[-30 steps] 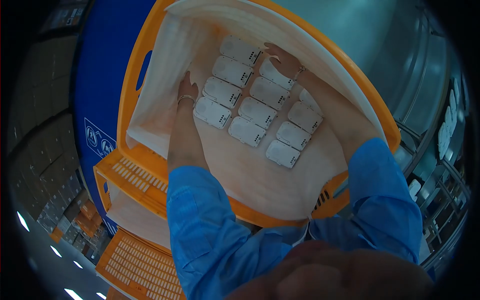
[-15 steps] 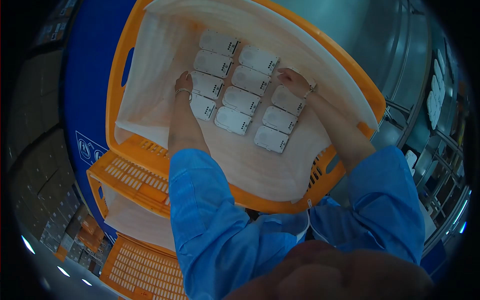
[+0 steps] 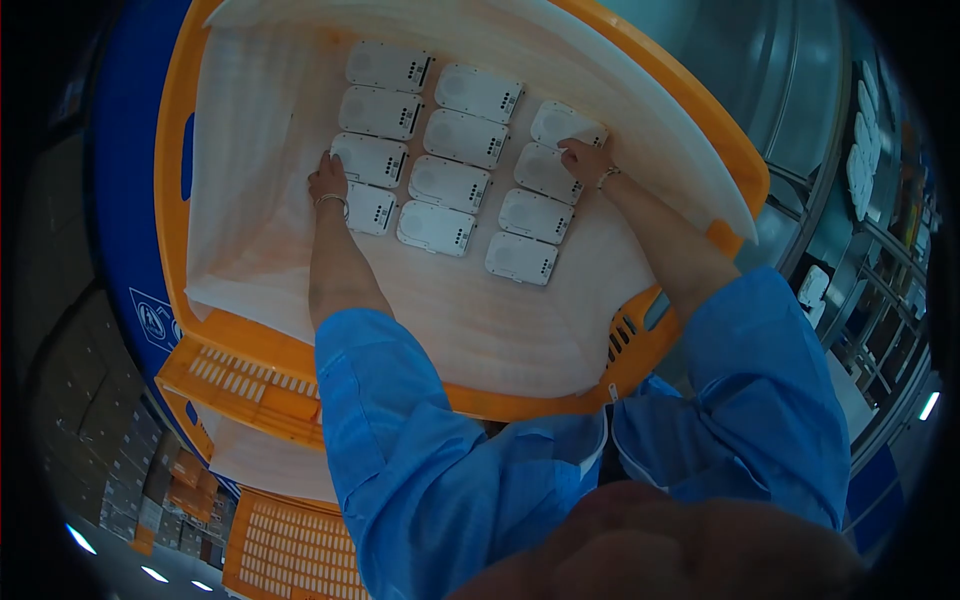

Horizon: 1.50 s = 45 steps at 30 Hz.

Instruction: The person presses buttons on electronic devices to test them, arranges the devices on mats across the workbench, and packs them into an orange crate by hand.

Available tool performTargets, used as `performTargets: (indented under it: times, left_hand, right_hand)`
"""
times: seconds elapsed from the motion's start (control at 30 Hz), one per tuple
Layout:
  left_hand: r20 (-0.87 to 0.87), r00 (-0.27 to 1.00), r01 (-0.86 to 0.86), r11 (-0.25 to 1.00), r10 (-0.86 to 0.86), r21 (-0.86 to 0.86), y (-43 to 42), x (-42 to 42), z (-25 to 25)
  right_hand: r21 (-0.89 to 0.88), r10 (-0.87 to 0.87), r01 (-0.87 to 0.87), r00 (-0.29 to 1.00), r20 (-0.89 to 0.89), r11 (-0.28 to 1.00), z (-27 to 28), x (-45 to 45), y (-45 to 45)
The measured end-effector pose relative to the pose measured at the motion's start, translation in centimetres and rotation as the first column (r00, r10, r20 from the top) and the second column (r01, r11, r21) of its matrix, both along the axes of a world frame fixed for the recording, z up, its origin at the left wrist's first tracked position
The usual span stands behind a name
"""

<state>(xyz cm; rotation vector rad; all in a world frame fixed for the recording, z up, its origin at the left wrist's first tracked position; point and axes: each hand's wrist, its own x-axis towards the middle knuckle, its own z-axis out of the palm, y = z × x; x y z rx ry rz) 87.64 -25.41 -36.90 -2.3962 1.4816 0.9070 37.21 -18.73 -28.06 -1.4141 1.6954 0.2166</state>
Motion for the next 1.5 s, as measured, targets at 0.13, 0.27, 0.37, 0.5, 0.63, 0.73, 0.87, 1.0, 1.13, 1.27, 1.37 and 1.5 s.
performTargets:
  times: [0.13,0.27,0.37,0.5,0.63,0.73,0.87,1.0,1.13,1.27,1.37,1.5]
  left_hand:
    - [0.108,0.988,-0.11,0.993,0.106,0.032,0.1,-1.8,1.8]
    - [0.149,0.982,-0.119,0.993,0.119,-0.01,0.3,-3.6,4.4]
    - [0.181,0.974,-0.126,0.99,0.136,-0.065,0.5,-4.5,6.1]
    - [0.113,0.982,-0.146,0.988,0.151,-0.052,1.2,-7.7,9.5]
    - [-0.011,0.988,-0.153,0.988,0.152,-0.022,2.9,-12.7,11.1]
    - [-0.126,0.99,-0.047,0.994,0.059,0.099,5.5,-17.7,12.9]
    - [-0.229,0.966,0.173,0.961,-0.123,0.217,10.8,-22.5,15.9]
    - [-0.251,0.946,0.284,0.9,-0.206,0.331,15.2,-24.0,18.0]
    - [-0.357,0.866,0.415,0.902,-0.351,0.117,16.8,-23.0,17.7]
    - [-0.251,0.889,0.407,0.912,-0.382,0.054,16.0,-22.0,22.5]
    - [-0.198,0.845,0.489,0.868,-0.497,-0.091,16.1,-21.1,24.7]
    - [-0.197,0.831,0.496,0.854,-0.52,-0.158,16.9,-20.1,27.6]
  right_hand:
    - [0.064,0.152,-0.15,0.988,-0.021,0.987,1.2,0.2,1.1]
    - [0.08,0.369,-0.364,0.928,-0.058,0.928,3.7,1.4,1.7]
    - [0.126,0.541,-0.529,0.836,-0.092,0.839,7.6,3.8,1.2]
    - [0.128,0.546,-0.541,0.838,-0.01,0.831,14.8,8.1,1.6]
    - [-0.022,0.477,-0.479,0.868,0.137,0.878,22.7,11.1,5.7]
    - [-0.009,0.419,-0.428,0.881,0.219,0.904,28.7,11.6,10.6]
    - [-0.077,0.257,-0.245,0.918,0.301,0.966,33.6,9.2,19.2]
    - [-0.089,0.069,-0.043,0.948,0.311,0.995,37.3,7.1,24.8]
    - [-0.149,-0.102,0.154,0.945,0.31,0.977,38.2,4.4,28.1]
    - [-0.156,-0.086,0.142,0.943,0.323,0.977,38.6,0.7,31.3]
    - [-0.266,-0.147,0.253,0.92,0.363,0.93,38.2,-1.7,35.3]
    - [-0.331,-0.343,0.466,0.865,0.366,0.821,37.4,-3.8,42.4]
